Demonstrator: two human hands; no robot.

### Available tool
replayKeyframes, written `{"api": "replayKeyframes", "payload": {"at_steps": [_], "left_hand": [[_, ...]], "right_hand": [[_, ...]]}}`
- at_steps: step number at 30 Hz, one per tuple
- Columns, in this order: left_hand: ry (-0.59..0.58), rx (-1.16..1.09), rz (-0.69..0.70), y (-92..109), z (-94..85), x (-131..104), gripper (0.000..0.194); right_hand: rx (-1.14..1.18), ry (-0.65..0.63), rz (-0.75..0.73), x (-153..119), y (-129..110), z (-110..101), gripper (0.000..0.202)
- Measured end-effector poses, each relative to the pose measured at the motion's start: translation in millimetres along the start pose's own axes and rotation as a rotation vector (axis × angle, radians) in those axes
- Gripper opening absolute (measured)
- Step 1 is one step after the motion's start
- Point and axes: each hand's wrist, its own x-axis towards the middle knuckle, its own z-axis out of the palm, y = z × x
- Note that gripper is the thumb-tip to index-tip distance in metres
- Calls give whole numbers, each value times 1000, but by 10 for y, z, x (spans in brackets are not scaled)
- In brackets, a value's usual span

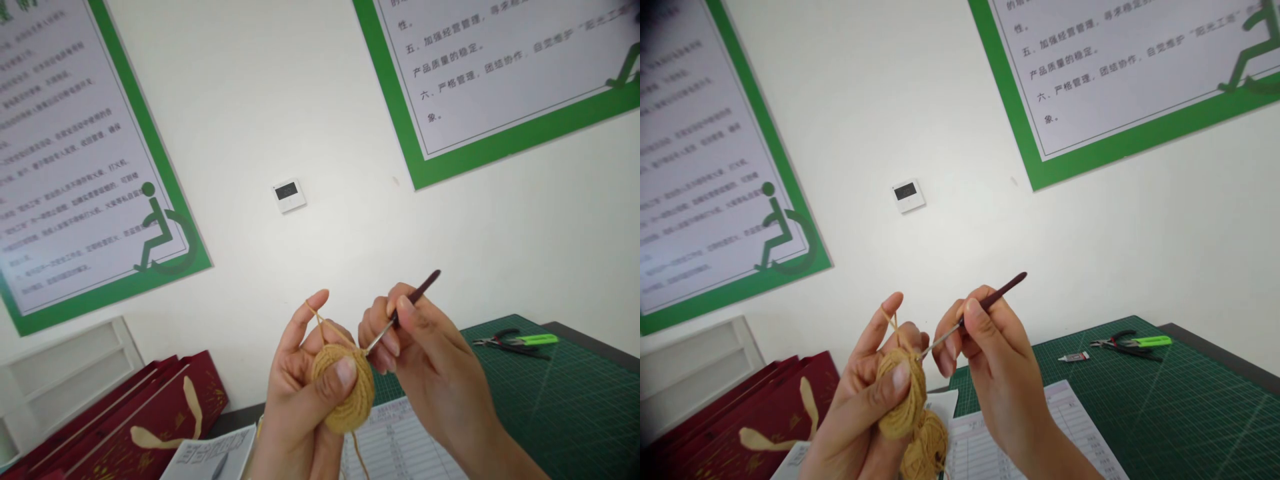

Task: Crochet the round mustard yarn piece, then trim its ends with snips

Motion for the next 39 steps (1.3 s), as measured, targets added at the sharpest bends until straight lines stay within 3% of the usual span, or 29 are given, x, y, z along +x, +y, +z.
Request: {"api": "replayKeyframes", "payload": {"at_steps": [2,4,12,21,33,39], "left_hand": [[31,78,107,-33,39,-11,57],[76,142,181,-69,80,-21,60],[190,213,222,-121,168,-28,66],[220,210,276,-144,211,-23,61],[256,248,292,-140,221,-26,61],[243,296,331,-152,166,-12,59]], "right_hand": [[4,-32,123,23,-20,2,32],[-22,-24,148,37,-14,5,31],[-314,61,-237,25,69,-10,8],[-333,79,-292,38,9,-32,10],[-609,-20,-445,-20,-112,-98,7],[-875,-209,-615,-8,-200,-150,23]]}}
